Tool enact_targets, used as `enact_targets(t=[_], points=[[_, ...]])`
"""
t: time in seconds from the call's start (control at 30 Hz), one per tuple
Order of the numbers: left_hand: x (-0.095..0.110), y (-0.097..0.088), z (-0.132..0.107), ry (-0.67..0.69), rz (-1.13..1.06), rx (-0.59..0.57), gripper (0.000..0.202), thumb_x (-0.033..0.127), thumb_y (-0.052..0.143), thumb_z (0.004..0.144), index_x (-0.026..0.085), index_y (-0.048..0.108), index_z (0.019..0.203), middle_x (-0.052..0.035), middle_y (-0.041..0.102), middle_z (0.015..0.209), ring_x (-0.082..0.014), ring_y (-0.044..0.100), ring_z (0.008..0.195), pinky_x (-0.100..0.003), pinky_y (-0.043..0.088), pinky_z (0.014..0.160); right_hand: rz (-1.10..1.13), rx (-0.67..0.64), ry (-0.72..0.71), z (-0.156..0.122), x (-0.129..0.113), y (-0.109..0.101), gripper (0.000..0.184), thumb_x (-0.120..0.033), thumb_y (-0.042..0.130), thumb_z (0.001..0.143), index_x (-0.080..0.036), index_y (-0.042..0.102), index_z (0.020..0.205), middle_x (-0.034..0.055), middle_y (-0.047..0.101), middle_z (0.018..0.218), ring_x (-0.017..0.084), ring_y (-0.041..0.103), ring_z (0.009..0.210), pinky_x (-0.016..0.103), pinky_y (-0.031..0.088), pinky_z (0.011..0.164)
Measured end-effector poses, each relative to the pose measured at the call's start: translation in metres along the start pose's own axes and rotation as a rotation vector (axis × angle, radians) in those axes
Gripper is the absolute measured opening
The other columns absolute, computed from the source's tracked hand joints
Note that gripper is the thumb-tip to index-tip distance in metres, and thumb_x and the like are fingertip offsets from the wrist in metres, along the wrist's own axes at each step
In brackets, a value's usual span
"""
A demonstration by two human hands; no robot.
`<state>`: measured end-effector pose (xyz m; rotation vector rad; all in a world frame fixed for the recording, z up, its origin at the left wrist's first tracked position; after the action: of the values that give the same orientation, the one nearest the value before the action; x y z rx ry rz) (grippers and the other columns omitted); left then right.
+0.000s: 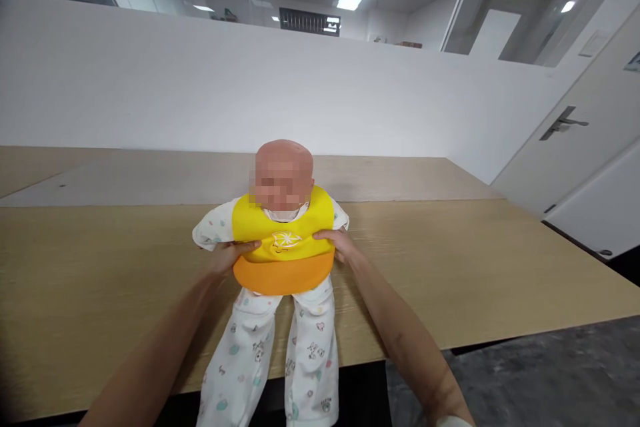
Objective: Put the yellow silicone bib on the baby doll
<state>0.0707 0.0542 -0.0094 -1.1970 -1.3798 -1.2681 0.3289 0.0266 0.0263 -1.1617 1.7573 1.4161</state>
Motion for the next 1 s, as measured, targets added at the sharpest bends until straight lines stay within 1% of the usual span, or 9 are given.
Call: enact_targets(t=[0.1, 0.27, 0.37, 0.5, 0.63, 0.73, 0.87, 0.93, 1.0], points=[[0.0, 0.001, 0.0, 0.02, -0.008, -0.012, 0.071, 0.035, 0.09, 0.045, 0.022, 0.07, 0.112, -0.0083, 0.068, 0.123, -0.0343, 0.063, 0.114, -0.043, 0.053, 0.095, 0.004, 0.007, 0.003, -0.001, -0.001, 0.002, 0.055, -0.011, 0.076, 0.04, -0.018, 0.069, 0.095, 0.0046, 0.074, 0.098, 0.027, 0.068, 0.1, 0.038, 0.054, 0.091], [0.005, 0.005, -0.006, -0.009, -0.061, -0.036, 0.063, 0.032, 0.09, 0.047, 0.021, 0.071, 0.106, -0.0088, 0.069, 0.122, -0.0326, 0.064, 0.112, -0.04, 0.055, 0.092, -0.004, 0.008, 0.009, -0.002, -0.001, 0.002, 0.049, -0.012, 0.074, 0.042, -0.017, 0.071, 0.09, 0.0048, 0.075, 0.096, 0.026, 0.069, 0.096, 0.036, 0.055, 0.089], [0.01, 0.007, -0.01, -0.016, -0.042, -0.033, 0.06, 0.031, 0.09, 0.047, 0.021, 0.072, 0.104, -0.0093, 0.07, 0.119, -0.0318, 0.065, 0.11, -0.039, 0.056, 0.091, -0.014, 0.0, 0.007, -0.002, 0.0, 0.001, 0.047, -0.013, 0.074, 0.043, -0.017, 0.072, 0.09, 0.0054, 0.075, 0.097, 0.026, 0.07, 0.094, 0.036, 0.055, 0.087], [0.016, 0.012, -0.016, -0.096, -0.022, -0.017, 0.054, 0.029, 0.09, 0.044, 0.019, 0.073, 0.095, -0.0114, 0.072, 0.114, -0.0336, 0.066, 0.108, -0.04, 0.056, 0.09, -0.029, -0.011, 0.005, -0.001, 0.002, 0.001, 0.046, -0.016, 0.073, 0.045, -0.018, 0.071, 0.092, 0.0045, 0.075, 0.094, 0.026, 0.07, 0.09, 0.035, 0.056, 0.084], [0.018, 0.017, -0.019, -0.163, -0.056, 0.005, 0.045, 0.023, 0.088, 0.042, 0.016, 0.073, 0.084, -0.0126, 0.075, 0.103, -0.0351, 0.067, 0.105, -0.041, 0.056, 0.089, -0.034, 0.035, -0.019, 0.002, 0.005, 0.0, 0.046, -0.015, 0.073, 0.046, -0.019, 0.07, 0.091, 0.0022, 0.075, 0.086, 0.026, 0.07, 0.091, 0.034, 0.055, 0.083], [0.015, 0.018, -0.018, -0.192, -0.086, -0.014, 0.042, 0.023, 0.087, 0.044, 0.016, 0.074, 0.084, -0.0127, 0.075, 0.103, -0.035, 0.067, 0.105, -0.041, 0.057, 0.088, -0.025, 0.053, -0.071, 0.002, 0.006, 0.0, 0.049, -0.014, 0.074, 0.046, -0.019, 0.069, 0.094, 0.0025, 0.075, 0.094, 0.027, 0.07, 0.094, 0.036, 0.055, 0.085], [0.01, 0.019, -0.016, -0.201, -0.149, -0.046, 0.046, 0.023, 0.088, 0.044, 0.014, 0.074, 0.086, -0.0147, 0.074, 0.104, -0.0361, 0.069, 0.1, -0.042, 0.058, 0.085, 0.014, -0.006, -0.125, 0.001, 0.006, 0.001, 0.065, -0.014, 0.077, 0.043, -0.02, 0.066, 0.107, 0.0047, 0.071, 0.111, 0.029, 0.068, 0.103, 0.04, 0.055, 0.089], [0.009, 0.021, -0.017, -0.197, -0.183, -0.057, 0.047, 0.022, 0.088, 0.043, 0.013, 0.073, 0.087, -0.0155, 0.074, 0.102, -0.0363, 0.069, 0.099, -0.043, 0.059, 0.084, 0.005, 0.017, -0.099, 0.001, 0.006, -0.001, 0.065, -0.012, 0.078, 0.041, -0.019, 0.066, 0.104, 0.0057, 0.072, 0.11, 0.03, 0.067, 0.105, 0.04, 0.055, 0.091], [0.01, 0.022, -0.018, -0.179, -0.223, -0.045, 0.05, 0.019, 0.089, 0.042, 0.015, 0.073, 0.089, -0.0148, 0.074, 0.106, -0.0357, 0.069, 0.102, -0.043, 0.058, 0.086, -0.018, 0.041, -0.061, 0.002, 0.007, -0.004, 0.062, -0.012, 0.079, 0.039, -0.018, 0.067, 0.099, 0.0057, 0.073, 0.105, 0.031, 0.067, 0.105, 0.041, 0.055, 0.091]])
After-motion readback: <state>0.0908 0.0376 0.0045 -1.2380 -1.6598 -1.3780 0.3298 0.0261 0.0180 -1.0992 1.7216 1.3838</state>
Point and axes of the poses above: each hand's wrist, its own z-axis towards the middle knuckle, its own y-axis out of the palm, x = y × z, the point moved 3 cm from there along z, towards the middle knuckle
